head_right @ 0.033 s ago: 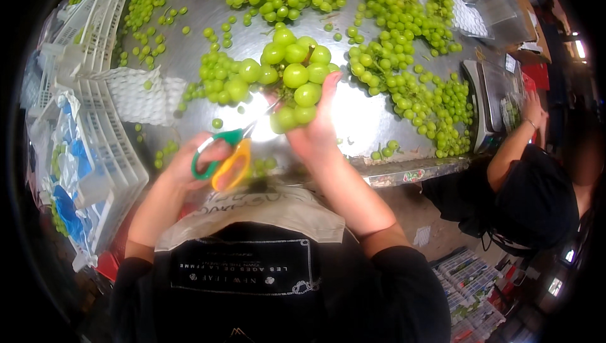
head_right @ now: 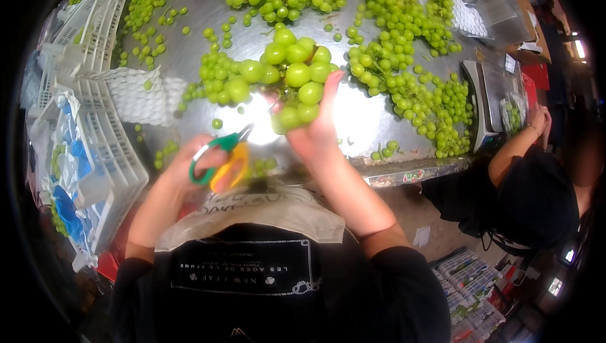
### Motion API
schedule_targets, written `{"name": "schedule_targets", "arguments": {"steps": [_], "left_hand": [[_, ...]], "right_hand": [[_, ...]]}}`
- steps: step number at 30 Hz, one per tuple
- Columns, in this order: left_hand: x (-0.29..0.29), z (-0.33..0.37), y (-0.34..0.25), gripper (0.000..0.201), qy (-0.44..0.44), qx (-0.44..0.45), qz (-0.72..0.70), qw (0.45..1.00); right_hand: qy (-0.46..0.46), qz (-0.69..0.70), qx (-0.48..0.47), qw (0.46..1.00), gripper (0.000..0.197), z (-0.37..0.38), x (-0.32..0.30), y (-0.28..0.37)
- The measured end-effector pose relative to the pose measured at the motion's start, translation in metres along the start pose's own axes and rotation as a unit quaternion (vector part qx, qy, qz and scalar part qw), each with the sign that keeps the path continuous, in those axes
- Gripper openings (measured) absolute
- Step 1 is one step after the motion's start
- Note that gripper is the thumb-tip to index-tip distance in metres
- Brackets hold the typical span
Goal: The person sorts bunches of grapes at a table, using scissors to trim the stems and placing selected bunches into a plastic crate lined with protective materials.
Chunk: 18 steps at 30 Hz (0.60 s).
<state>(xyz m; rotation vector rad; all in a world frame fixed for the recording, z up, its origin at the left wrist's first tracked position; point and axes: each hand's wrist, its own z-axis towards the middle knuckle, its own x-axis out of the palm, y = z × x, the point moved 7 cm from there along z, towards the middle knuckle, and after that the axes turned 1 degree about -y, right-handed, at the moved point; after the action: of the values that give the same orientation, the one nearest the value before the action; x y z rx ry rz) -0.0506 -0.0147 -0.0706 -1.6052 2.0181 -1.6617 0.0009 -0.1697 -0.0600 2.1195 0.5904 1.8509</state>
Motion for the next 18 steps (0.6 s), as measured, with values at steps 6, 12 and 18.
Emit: {"name": "schedule_targets", "arguments": {"steps": [6, 12, 18], "left_hand": [[0.008, -0.01, -0.012, 0.039, 0.028, -0.003, -0.064, 0.998], [0.004, -0.004, -0.007, 0.039, 0.004, 0.014, -0.042, 0.999], [0.008, -0.004, -0.006, 0.039, 0.002, 0.028, -0.092, 0.995]], "right_hand": [[-0.027, 0.081, 0.05, 0.995, 0.066, 0.004, -0.013, -0.005], [-0.053, 0.078, 0.064, 0.993, 0.066, 0.003, -0.013, -0.008], [0.008, 0.078, 0.074, 0.994, 0.071, 0.002, -0.015, -0.009]]}}
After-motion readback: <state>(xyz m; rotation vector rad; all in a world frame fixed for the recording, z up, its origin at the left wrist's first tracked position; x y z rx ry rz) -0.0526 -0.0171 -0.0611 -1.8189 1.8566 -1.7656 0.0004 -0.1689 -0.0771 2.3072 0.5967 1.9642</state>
